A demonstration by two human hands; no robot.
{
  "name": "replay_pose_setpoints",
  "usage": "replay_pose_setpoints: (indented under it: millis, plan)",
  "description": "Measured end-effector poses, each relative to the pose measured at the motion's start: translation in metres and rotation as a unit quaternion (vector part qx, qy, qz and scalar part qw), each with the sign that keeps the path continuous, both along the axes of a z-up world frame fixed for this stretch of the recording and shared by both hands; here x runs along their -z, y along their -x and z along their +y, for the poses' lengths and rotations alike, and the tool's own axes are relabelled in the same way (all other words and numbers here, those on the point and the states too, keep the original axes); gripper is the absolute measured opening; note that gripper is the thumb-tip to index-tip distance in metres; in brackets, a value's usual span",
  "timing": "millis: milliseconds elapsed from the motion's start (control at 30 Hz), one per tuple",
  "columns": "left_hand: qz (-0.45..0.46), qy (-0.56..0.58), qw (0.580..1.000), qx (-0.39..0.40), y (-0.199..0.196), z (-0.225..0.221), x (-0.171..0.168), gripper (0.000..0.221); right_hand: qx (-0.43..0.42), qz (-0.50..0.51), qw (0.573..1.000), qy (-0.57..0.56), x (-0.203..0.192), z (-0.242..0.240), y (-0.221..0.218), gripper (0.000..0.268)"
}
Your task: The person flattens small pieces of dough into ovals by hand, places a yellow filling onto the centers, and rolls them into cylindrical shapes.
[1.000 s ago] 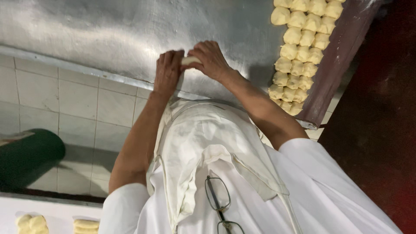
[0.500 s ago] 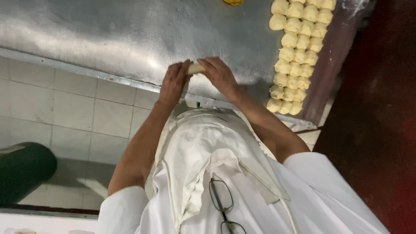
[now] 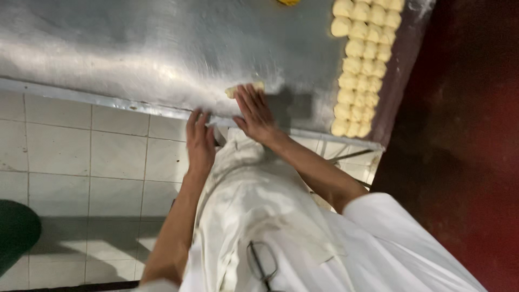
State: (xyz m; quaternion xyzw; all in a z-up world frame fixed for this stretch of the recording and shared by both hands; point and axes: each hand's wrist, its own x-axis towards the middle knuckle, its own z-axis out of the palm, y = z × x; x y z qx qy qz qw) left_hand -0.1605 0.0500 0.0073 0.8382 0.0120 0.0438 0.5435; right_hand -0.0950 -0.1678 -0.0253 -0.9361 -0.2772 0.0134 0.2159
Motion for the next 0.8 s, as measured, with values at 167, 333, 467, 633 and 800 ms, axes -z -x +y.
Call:
replay_pose_setpoints:
  millis: [167,333,467,633,800]
  plan:
    - [0.025,-0.117,0.991,-0.064,0.028,0.024,0.002,0.034,0.051,-0.104,0.985,0.126,0.021,0.039,-0.185,0.069]
    - [0.065,-0.084,0.991,-0.078,0.031,0.015,-0.002,0.035,0.065,-0.029,0.985,0.158,0.003,0.05,-0.241,0.071]
    - [0.031,-0.067,0.995,-0.064,-0.004,-0.007,-0.011,0.04,0.015,0.03,0.994,0.106,-0.026,0.031,-0.121,0.083]
    - [-0.07,-0.143,0.987,0.0,-0.068,-0.026,-0.018,0.059,-0.029,-0.053,0.998,0.031,-0.033,-0.02,-0.063,0.065]
    - [-0.067,-0.23,0.963,0.125,-0.106,-0.036,-0.009,0.052,-0.026,-0.004,0.999,-0.047,-0.028,-0.055,-0.099,0.053]
